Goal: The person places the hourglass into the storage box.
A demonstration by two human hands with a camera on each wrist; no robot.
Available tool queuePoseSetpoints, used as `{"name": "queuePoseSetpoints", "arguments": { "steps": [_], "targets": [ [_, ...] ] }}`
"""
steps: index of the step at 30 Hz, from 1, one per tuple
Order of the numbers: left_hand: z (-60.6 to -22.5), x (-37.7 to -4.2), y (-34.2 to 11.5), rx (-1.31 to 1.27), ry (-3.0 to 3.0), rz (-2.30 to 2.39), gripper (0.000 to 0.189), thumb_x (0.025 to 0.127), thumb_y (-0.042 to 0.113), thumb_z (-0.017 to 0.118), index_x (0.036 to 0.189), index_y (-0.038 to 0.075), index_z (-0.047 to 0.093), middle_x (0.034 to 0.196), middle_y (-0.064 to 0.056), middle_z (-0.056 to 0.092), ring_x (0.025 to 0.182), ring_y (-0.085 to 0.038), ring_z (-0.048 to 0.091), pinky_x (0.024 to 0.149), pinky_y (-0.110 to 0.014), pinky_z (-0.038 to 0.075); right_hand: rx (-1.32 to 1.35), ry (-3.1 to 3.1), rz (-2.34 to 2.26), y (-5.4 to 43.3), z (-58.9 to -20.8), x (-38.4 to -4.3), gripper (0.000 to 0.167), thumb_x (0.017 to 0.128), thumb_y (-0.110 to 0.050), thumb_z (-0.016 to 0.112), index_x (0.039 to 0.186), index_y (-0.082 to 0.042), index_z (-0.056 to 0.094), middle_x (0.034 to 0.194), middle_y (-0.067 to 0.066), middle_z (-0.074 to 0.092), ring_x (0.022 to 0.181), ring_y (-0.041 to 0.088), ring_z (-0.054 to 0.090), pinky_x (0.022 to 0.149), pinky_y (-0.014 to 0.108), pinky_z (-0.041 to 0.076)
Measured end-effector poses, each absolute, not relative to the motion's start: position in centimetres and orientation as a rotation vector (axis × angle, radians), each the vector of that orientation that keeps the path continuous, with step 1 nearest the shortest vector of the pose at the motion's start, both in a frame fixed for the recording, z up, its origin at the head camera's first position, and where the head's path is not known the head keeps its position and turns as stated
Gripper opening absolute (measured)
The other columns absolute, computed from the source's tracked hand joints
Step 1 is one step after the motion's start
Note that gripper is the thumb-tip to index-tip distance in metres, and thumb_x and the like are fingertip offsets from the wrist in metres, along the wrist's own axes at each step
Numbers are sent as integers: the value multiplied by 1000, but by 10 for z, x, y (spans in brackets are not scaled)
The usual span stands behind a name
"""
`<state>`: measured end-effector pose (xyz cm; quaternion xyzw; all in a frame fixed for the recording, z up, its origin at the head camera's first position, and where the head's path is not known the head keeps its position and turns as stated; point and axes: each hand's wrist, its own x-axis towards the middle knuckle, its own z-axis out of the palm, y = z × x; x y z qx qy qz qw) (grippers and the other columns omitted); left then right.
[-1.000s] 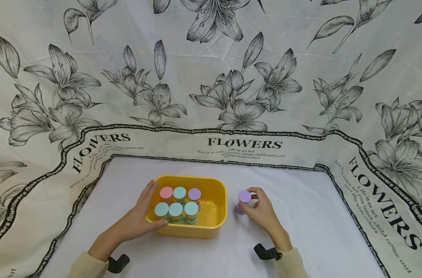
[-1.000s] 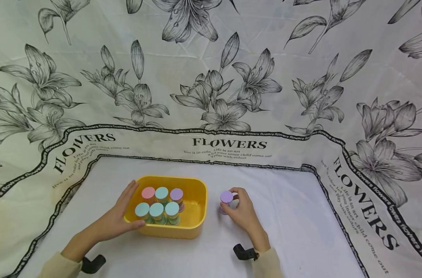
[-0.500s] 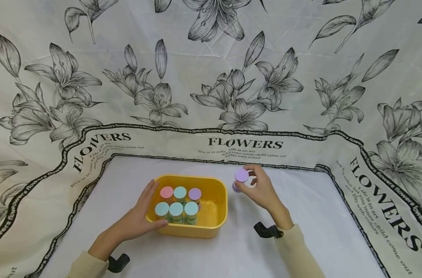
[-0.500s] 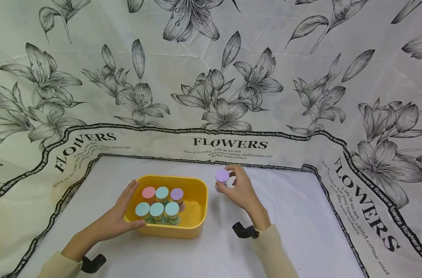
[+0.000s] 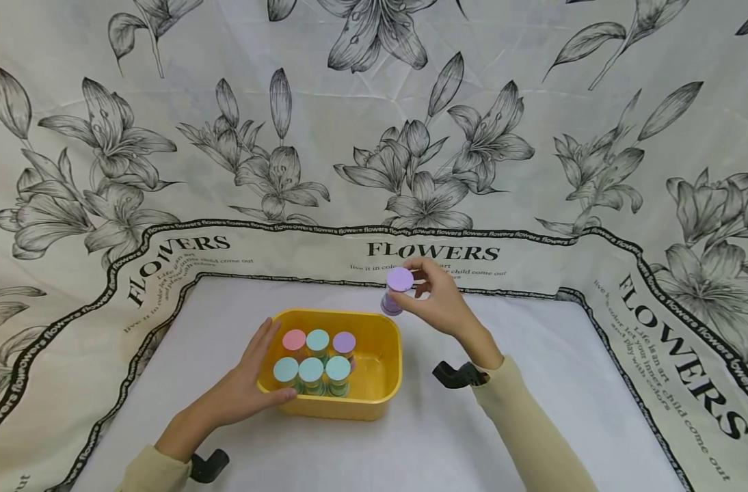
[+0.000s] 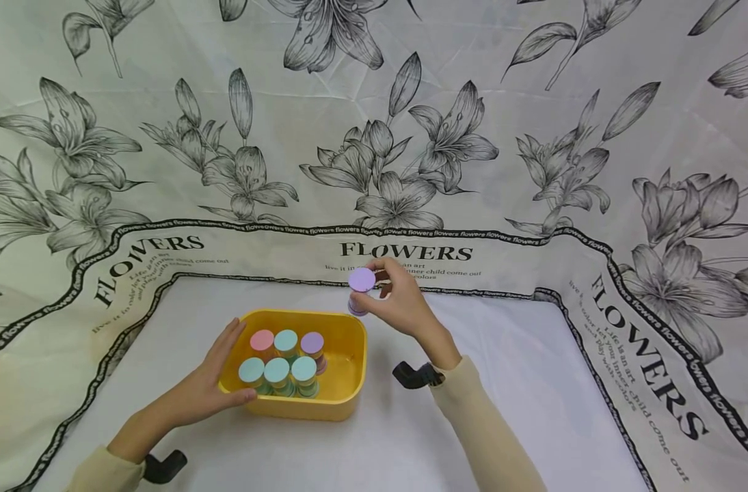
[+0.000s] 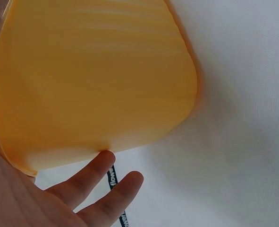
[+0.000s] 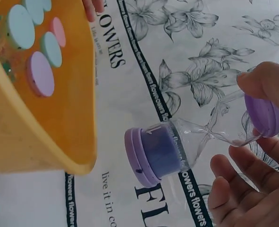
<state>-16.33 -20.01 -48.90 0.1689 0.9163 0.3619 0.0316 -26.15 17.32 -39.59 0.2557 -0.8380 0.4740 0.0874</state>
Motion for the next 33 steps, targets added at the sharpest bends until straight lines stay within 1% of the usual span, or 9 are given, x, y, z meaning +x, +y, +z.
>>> {"name": "queuePoseSetpoints", "arguments": {
  "steps": [6, 10, 18, 22, 25, 28, 33],
  "targets": [
    [-490, -163, -201, 520, 2826, 1112, 118, 83, 60, 78, 166, 35, -1, 175, -8, -6, 153, -53, 19, 103, -80, 37, 928, -2522, 1474, 159, -386, -265, 42, 87, -16, 83, 123, -9, 61, 112, 7, 67, 97, 20, 61, 74, 25, 53],
    [-492, -164, -201, 520, 2830, 1105, 118, 83, 60, 78, 166, 34, -1, 175, -7, -7, 153, -54, 20, 104, -80, 37, 1049, -2559, 1535, 154, -383, -266, 42, 88, -13, 81, 123, -7, 61, 111, 8, 66, 94, 22, 62, 73, 26, 55],
    [-490, -164, -202, 521, 2813, 1122, 119, 83, 61, 78, 167, 33, -2, 175, -6, -8, 153, -53, 19, 104, -80, 37, 1236, -2685, 1633, 148, -388, -273, 41, 88, -11, 77, 125, -5, 59, 118, 11, 63, 100, 25, 64, 80, 31, 60],
    [-490, -164, -202, 517, 2810, 1115, 119, 83, 62, 77, 167, 33, -2, 175, -5, -9, 154, -53, 19, 104, -80, 37, 1363, -2756, 1702, 143, -388, -275, 41, 87, -10, 77, 124, -3, 59, 120, 13, 62, 104, 25, 66, 87, 35, 62],
    [-490, -164, -203, 517, 2806, 1116, 118, 83, 61, 77, 167, 33, -2, 175, -5, -9, 154, -52, 18, 105, -79, 36, 1447, -2820, 1724, 140, -388, -277, 41, 87, -9, 77, 123, -4, 59, 121, 13, 62, 106, 26, 66, 92, 38, 61],
    [-491, -164, -203, 523, 2804, 1121, 118, 83, 61, 78, 166, 33, -2, 174, -5, -9, 154, -52, 18, 105, -79, 36, 1524, -2885, 1680, 136, -390, -277, 41, 88, -11, 77, 124, -5, 59, 122, 12, 63, 106, 24, 65, 94, 37, 60],
    [-490, -165, -203, 526, 2805, 1122, 119, 83, 61, 78, 166, 34, -2, 175, -4, -9, 154, -52, 18, 106, -79, 36, 1629, -2959, 1592, 131, -398, -279, 43, 87, -12, 78, 125, -6, 59, 120, 9, 64, 107, 21, 65, 94, 33, 60]
  ]
}}
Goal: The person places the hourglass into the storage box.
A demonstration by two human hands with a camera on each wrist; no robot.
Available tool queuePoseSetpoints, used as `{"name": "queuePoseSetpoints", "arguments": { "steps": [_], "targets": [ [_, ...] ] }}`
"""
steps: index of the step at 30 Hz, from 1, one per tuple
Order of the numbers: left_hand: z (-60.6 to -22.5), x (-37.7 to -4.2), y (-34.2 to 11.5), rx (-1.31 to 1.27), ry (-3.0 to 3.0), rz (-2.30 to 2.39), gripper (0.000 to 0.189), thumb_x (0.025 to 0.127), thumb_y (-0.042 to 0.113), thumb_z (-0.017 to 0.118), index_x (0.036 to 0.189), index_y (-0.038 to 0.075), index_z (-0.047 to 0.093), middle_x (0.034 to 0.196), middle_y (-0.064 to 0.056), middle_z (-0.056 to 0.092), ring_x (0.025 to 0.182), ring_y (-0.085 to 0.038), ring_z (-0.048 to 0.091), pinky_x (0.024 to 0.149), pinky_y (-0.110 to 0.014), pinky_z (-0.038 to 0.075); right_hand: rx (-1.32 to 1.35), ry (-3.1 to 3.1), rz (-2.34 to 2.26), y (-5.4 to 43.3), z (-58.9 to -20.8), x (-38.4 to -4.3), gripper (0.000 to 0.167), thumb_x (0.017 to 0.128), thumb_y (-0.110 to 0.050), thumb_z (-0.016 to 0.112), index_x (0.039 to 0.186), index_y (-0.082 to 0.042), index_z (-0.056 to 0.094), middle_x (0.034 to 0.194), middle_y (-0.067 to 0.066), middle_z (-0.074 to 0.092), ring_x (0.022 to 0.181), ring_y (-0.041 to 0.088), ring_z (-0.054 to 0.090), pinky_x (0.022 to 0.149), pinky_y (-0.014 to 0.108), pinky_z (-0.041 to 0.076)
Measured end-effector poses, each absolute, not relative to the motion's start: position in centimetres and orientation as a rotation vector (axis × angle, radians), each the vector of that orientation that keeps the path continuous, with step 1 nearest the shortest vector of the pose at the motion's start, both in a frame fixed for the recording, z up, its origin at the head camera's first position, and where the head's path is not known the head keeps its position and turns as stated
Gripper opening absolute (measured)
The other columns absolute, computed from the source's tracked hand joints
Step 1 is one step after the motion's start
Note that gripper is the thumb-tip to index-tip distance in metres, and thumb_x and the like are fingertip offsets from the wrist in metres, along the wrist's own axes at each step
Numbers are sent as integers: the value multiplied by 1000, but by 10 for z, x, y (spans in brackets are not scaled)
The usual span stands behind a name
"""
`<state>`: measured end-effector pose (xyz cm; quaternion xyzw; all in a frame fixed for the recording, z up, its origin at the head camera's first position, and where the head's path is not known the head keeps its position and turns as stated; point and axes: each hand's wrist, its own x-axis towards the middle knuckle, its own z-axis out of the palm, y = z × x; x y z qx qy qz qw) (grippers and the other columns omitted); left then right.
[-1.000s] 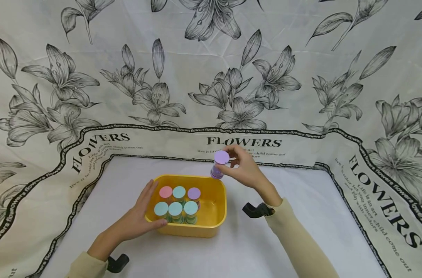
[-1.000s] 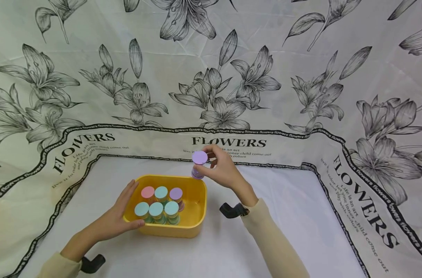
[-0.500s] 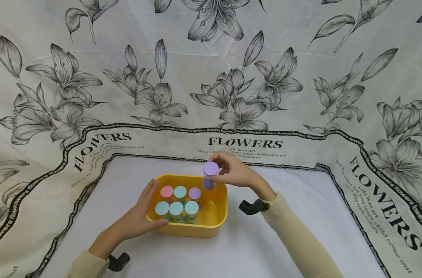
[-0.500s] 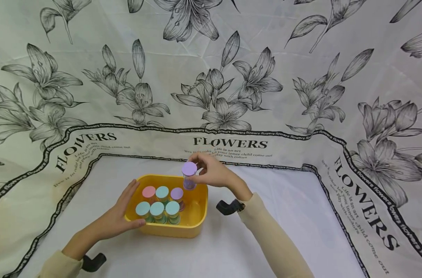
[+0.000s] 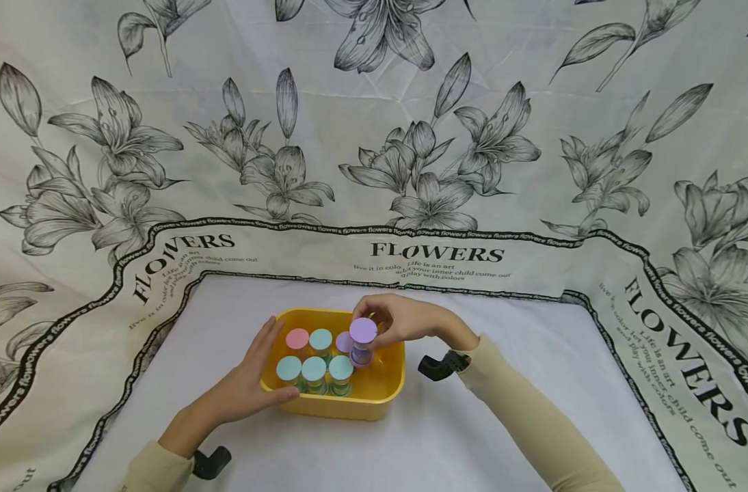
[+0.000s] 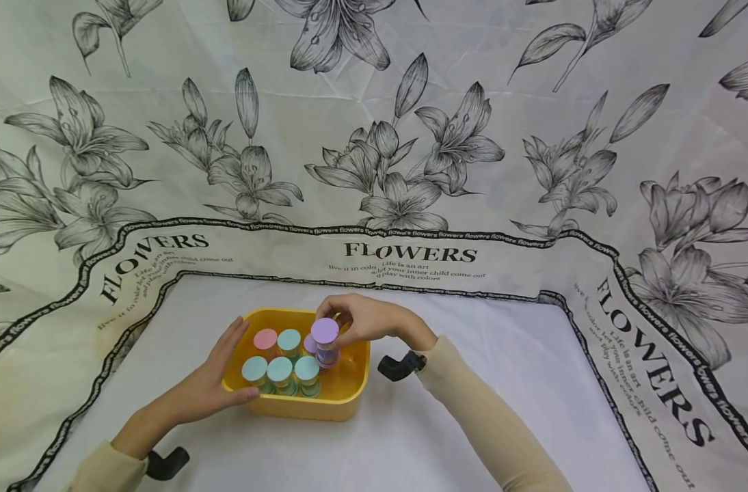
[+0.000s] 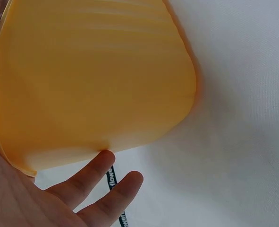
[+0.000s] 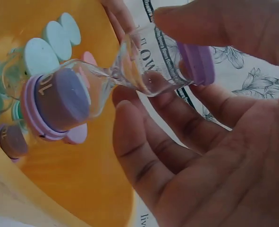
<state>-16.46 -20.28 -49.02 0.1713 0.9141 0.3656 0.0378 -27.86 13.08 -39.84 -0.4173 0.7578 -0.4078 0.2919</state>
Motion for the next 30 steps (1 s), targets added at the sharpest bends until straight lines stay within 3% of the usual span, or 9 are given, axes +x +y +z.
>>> {"name": "queuePoseSetpoints", "arguments": {
  "steps": [20, 30],
  "targets": [
    [-491, -165, -201, 526, 2825, 1118, 119, 82, 60, 78, 166, 34, -1, 175, -7, -7, 154, -52, 19, 105, -79, 36, -1097, 1893, -967, 129, -394, -270, 46, 82, -5, 79, 123, -4, 59, 116, 8, 65, 103, 20, 65, 92, 34, 61],
    [-492, -162, -203, 556, 2800, 1169, 118, 84, 52, 81, 167, 32, -1, 174, -6, -8, 155, -51, 15, 107, -80, 34, -1122, 1910, -954, 134, -394, -271, 42, 80, -6, 76, 119, -4, 62, 113, 6, 66, 100, 18, 67, 92, 32, 59]
  ]
}}
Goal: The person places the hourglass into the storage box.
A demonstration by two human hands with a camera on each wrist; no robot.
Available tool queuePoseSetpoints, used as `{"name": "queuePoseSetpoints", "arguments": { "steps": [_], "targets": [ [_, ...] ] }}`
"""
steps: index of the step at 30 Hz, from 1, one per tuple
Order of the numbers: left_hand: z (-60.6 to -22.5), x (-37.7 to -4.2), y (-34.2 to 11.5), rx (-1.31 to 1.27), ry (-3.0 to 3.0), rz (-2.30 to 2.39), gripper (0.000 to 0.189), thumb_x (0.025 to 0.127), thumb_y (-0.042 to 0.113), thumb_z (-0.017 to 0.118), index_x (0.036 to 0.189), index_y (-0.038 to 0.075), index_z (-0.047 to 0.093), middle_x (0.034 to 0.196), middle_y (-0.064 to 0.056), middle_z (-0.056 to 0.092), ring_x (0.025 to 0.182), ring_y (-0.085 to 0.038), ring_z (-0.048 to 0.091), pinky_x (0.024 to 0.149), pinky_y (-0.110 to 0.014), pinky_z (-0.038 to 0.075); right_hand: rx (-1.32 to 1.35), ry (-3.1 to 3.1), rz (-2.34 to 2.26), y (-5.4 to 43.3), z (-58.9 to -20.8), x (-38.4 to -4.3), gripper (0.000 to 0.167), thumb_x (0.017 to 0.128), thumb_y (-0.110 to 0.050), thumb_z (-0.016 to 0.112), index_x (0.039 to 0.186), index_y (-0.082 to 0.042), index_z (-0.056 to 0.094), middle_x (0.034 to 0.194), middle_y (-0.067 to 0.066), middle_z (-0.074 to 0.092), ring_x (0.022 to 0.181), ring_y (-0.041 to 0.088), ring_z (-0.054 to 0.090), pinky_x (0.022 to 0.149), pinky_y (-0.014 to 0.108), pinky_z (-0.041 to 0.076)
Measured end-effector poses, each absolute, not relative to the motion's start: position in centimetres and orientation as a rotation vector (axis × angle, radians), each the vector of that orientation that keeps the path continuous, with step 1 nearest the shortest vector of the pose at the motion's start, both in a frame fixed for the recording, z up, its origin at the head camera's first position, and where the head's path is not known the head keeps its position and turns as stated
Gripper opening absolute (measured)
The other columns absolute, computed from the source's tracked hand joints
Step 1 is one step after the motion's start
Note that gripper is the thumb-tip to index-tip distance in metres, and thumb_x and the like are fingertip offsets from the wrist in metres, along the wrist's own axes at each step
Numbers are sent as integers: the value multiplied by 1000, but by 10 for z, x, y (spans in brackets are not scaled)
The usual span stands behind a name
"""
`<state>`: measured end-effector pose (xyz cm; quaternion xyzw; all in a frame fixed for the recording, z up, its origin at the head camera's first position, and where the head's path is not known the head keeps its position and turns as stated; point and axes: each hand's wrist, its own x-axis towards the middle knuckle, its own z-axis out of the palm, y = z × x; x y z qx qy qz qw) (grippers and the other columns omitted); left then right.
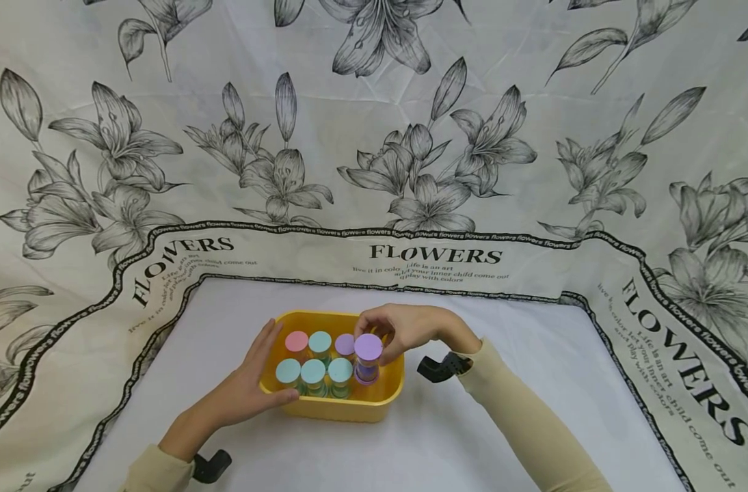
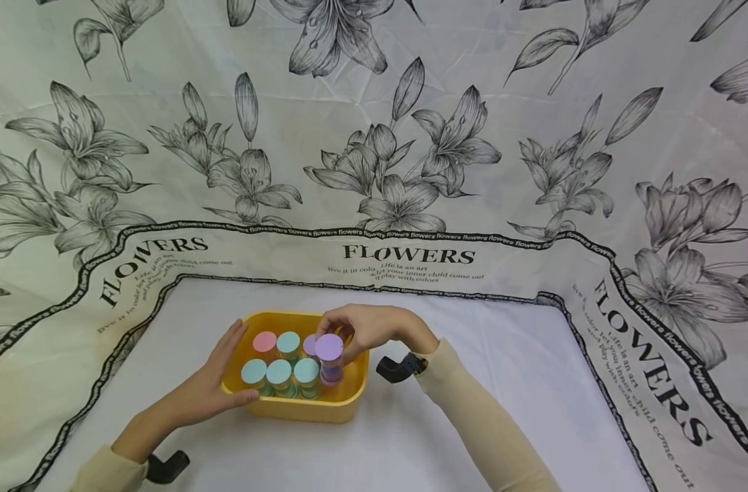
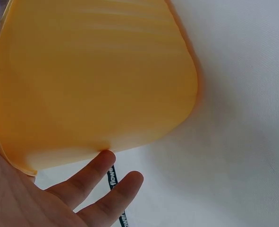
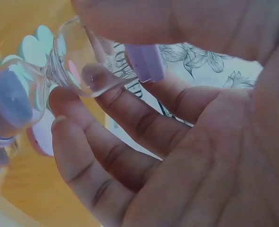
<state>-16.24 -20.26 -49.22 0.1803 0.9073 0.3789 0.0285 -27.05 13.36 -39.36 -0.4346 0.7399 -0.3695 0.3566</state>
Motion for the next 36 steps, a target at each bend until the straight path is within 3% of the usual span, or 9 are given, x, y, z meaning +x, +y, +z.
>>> {"name": "queuePoseSetpoints", "arguments": {
  "steps": [13, 24, 36],
  "targets": [
    [-492, -164, -202, 537, 2800, 1158, 117, 84, 54, 80, 166, 33, -1, 174, -7, -8, 154, -53, 18, 106, -80, 35, -1084, 1977, -750, 119, -401, -270, 40, 80, 3, 79, 115, -11, 67, 112, -3, 68, 100, 11, 66, 90, 26, 57],
    [-491, -164, -202, 548, 2795, 1171, 117, 84, 52, 81, 167, 31, 0, 174, -8, -7, 154, -52, 17, 107, -79, 35, -1030, 1944, -671, 104, -409, -272, 43, 79, 13, 79, 112, -12, 69, 110, -3, 67, 96, 13, 66, 89, 25, 58],
    [-493, -164, -203, 557, 2794, 1177, 118, 84, 53, 81, 167, 31, 0, 174, -9, -7, 155, -51, 15, 108, -79, 33, -969, 2037, -619, 105, -410, -269, 41, 77, 13, 81, 101, -18, 70, 104, -6, 68, 96, 13, 63, 80, 24, 58]
  ]
}}
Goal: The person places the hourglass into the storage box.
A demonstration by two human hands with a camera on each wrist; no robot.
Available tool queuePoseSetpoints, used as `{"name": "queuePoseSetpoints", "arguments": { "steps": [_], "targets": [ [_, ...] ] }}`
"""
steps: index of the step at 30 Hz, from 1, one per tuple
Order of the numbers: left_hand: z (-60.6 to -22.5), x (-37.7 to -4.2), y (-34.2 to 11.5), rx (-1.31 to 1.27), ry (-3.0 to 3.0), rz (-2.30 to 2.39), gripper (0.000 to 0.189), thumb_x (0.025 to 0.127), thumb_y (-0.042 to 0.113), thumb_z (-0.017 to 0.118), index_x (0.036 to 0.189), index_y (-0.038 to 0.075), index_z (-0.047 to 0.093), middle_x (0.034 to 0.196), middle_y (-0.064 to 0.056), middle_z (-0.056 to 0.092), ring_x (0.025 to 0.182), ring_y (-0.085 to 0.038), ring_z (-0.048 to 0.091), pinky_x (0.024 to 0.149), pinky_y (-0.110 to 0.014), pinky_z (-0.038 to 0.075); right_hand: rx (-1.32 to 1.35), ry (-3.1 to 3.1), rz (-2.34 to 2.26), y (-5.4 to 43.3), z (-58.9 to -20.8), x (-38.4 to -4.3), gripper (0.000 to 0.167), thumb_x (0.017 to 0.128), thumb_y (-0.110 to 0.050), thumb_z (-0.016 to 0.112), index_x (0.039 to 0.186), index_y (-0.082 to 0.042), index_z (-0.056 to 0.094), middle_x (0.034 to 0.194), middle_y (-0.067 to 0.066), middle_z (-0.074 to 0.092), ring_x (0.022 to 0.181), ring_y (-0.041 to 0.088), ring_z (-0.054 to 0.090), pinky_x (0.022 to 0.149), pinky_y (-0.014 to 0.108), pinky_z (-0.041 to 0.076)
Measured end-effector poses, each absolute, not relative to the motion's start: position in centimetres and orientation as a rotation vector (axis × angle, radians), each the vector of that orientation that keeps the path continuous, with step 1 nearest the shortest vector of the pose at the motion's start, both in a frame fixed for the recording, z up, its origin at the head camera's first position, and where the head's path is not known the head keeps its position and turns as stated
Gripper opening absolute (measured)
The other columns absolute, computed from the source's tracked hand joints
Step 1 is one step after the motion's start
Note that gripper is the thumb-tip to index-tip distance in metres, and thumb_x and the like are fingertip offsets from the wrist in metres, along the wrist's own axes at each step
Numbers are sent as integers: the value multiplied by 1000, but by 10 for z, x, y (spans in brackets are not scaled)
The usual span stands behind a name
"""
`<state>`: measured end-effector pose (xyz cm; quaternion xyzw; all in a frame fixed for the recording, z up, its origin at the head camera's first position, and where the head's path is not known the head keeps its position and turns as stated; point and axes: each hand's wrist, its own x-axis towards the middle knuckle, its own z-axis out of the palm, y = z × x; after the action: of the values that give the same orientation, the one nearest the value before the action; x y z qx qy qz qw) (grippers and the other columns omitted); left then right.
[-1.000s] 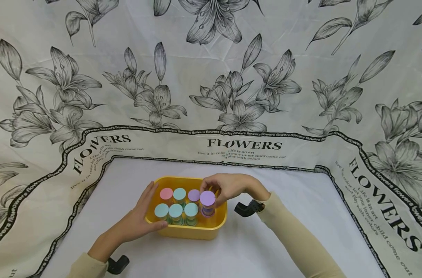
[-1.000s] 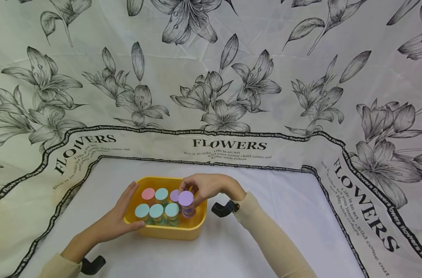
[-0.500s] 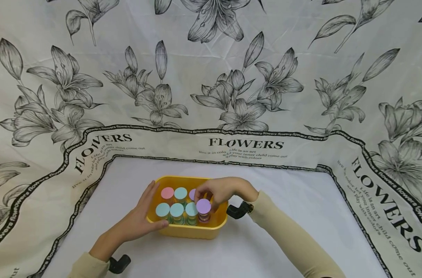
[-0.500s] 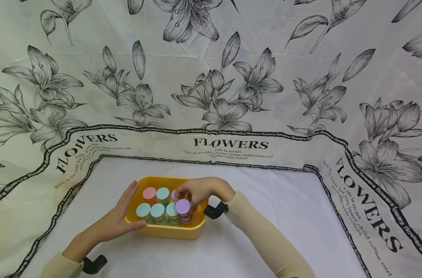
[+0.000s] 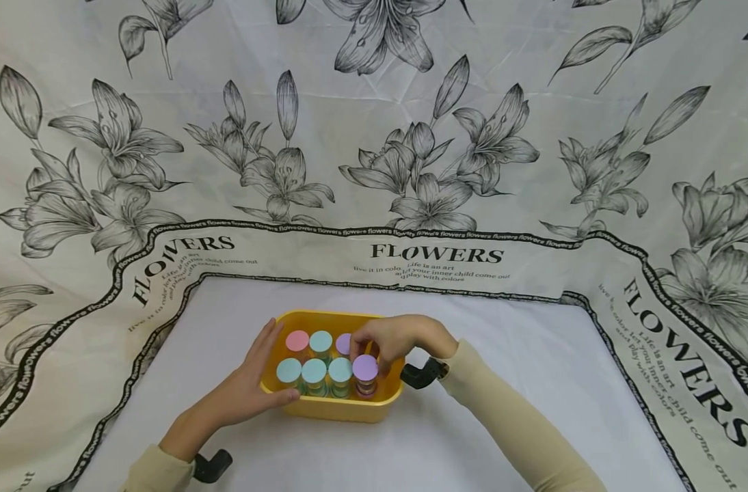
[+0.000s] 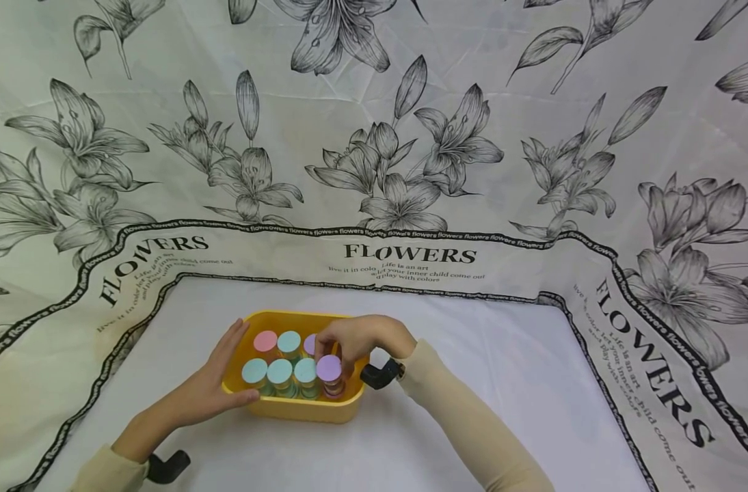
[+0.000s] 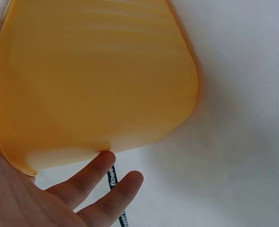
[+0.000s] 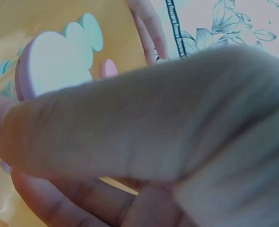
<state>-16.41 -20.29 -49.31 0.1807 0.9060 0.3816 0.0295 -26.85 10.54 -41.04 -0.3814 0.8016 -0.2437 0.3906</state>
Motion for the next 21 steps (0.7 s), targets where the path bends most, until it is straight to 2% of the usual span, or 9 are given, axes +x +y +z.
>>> {"name": "queuePoseSetpoints", "arguments": {
  "steps": [8, 15, 21],
  "targets": [
    [-492, -164, -202, 540, 2790, 1167, 118, 83, 58, 79, 167, 31, 0, 174, -9, -7, 155, -51, 15, 108, -79, 34, -968, 2102, -555, 103, -414, -265, 38, 77, 11, 83, 100, -17, 71, 104, -8, 68, 96, 11, 62, 84, 24, 57],
    [-491, -163, -202, 534, 2786, 1165, 118, 83, 58, 79, 167, 31, 0, 174, -10, -7, 155, -52, 15, 107, -80, 33, -1001, 2239, -362, 96, -420, -259, 30, 79, 5, 84, 90, -20, 70, 96, -10, 67, 92, 12, 60, 74, 19, 53],
    [-493, -164, -203, 536, 2798, 1161, 118, 83, 59, 78, 166, 33, -1, 174, -7, -8, 155, -51, 14, 107, -80, 33, -991, 2276, -285, 92, -423, -257, 32, 79, 6, 85, 89, -19, 68, 94, -10, 66, 91, 12, 59, 74, 18, 52]
  ]
}}
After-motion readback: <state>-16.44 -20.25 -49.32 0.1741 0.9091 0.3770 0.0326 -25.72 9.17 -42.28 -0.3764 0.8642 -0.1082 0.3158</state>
